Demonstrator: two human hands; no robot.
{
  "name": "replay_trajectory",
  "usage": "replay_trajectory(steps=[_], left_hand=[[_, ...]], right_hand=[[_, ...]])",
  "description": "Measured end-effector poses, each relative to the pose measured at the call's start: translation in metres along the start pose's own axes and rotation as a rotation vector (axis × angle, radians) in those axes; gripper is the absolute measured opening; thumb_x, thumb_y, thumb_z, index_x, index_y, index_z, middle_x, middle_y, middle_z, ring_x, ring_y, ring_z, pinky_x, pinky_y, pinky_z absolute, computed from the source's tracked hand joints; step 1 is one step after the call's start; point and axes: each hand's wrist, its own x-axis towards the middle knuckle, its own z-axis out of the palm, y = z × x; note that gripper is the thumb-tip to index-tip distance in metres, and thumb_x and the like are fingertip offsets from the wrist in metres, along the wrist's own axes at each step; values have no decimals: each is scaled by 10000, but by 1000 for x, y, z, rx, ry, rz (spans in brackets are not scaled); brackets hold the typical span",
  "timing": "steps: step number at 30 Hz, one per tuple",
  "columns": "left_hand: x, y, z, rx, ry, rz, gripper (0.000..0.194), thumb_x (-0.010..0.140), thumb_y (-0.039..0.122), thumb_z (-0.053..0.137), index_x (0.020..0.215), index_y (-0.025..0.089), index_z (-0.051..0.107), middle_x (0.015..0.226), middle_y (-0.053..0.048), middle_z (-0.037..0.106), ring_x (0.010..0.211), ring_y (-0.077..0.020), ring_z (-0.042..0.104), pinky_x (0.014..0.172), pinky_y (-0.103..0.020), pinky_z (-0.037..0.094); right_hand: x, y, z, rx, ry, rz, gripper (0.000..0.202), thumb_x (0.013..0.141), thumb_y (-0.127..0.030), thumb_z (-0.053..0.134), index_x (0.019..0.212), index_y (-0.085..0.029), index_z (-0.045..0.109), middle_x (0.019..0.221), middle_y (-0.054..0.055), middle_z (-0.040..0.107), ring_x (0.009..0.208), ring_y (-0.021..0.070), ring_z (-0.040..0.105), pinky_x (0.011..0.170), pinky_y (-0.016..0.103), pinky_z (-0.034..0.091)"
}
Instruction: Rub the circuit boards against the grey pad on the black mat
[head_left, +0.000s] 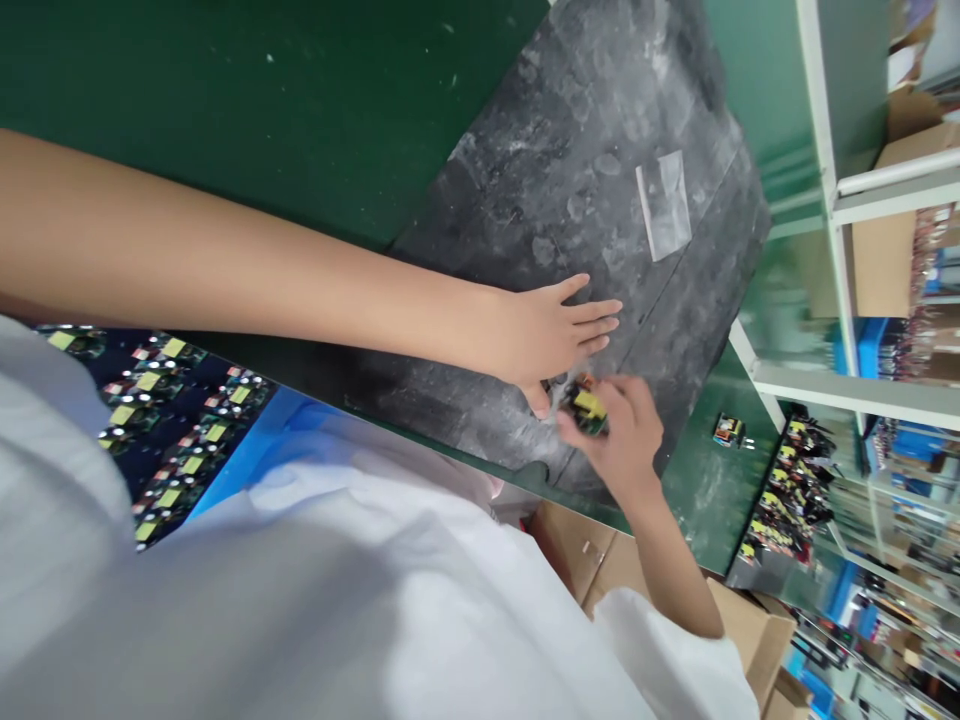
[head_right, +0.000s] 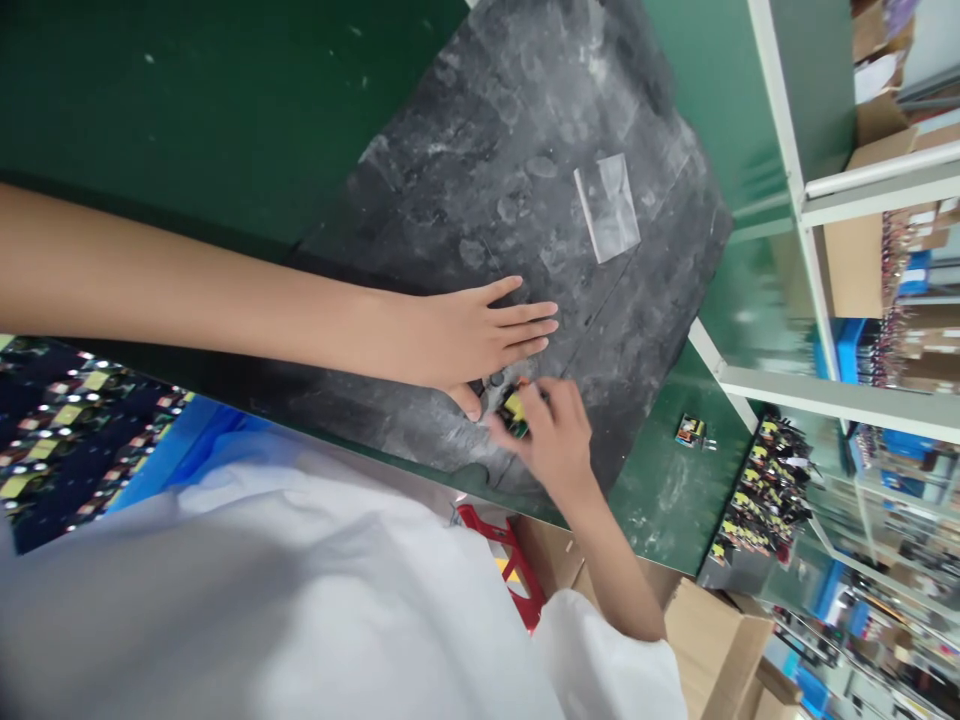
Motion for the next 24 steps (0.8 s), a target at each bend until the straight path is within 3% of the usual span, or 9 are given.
replay_trajectory(steps=[3, 7, 12, 17, 19, 21, 24], left_hand=[[-1, 0, -1, -38, 0, -13, 859, 749, 534, 551, 1466, 161, 262, 1554, -47, 119, 1453, -228, -21, 1171, -479, 37], [0, 0, 0, -82, 27, -7, 756, 776, 447, 526, 1450, 186, 305, 1553, -23, 124, 1453, -224, -1, 1172, -474, 36], [2, 0, 6, -201, 147, -24, 744, 730, 486, 574, 1392, 183, 423, 1514, -40, 290, 1444, -275, 96, 1175, -469, 76], [3, -2, 16, -208, 239, 13, 658, 779, 476, 502, 1368, 186, 459, 1497, -49, 329, 1440, -260, 145, 1169, -475, 109], [3, -3, 19, -211, 275, 17, 678, 773, 491, 506, 1361, 156, 464, 1487, -76, 347, 1435, -272, 163, 1164, -478, 126], [3, -3, 18, -202, 276, 14, 720, 753, 512, 528, 1365, 139, 455, 1488, -89, 341, 1434, -282, 162, 1162, -479, 125], [1, -3, 12, -135, 175, 19, 831, 722, 554, 557, 1413, 130, 379, 1527, -83, 245, 1448, -273, 98, 1169, -475, 81]], right_hand=[[1, 1, 2, -8, 63, 70, 267, 829, -385, 609, 995, -214, 489, 839, 52, 547, 749, 184, 521, 645, 282, 463], [0, -2, 0, 12, -25, -27, 282, 817, -393, 619, 996, -213, 496, 852, 63, 561, 744, 184, 522, 652, 287, 461], [1, 1, 0, -4, 39, 73, 272, 830, -393, 606, 1009, -219, 498, 833, 44, 550, 744, 183, 529, 643, 287, 459], [-4, -13, -4, 61, -46, -62, 278, 812, -391, 637, 971, -217, 489, 872, 58, 575, 748, 179, 541, 662, 293, 469], [-4, -14, -6, 162, -18, 69, 277, 813, -417, 630, 954, -226, 488, 865, 40, 576, 754, 174, 558, 659, 287, 471], [-1, -12, -10, 366, 74, 337, 298, 841, -499, 553, 955, -236, 469, 851, 24, 557, 764, 177, 574, 660, 297, 477], [9, -11, -15, 816, 207, 673, 389, 888, -616, 260, 947, -255, 394, 776, 9, 477, 699, 183, 550, 608, 321, 469]])
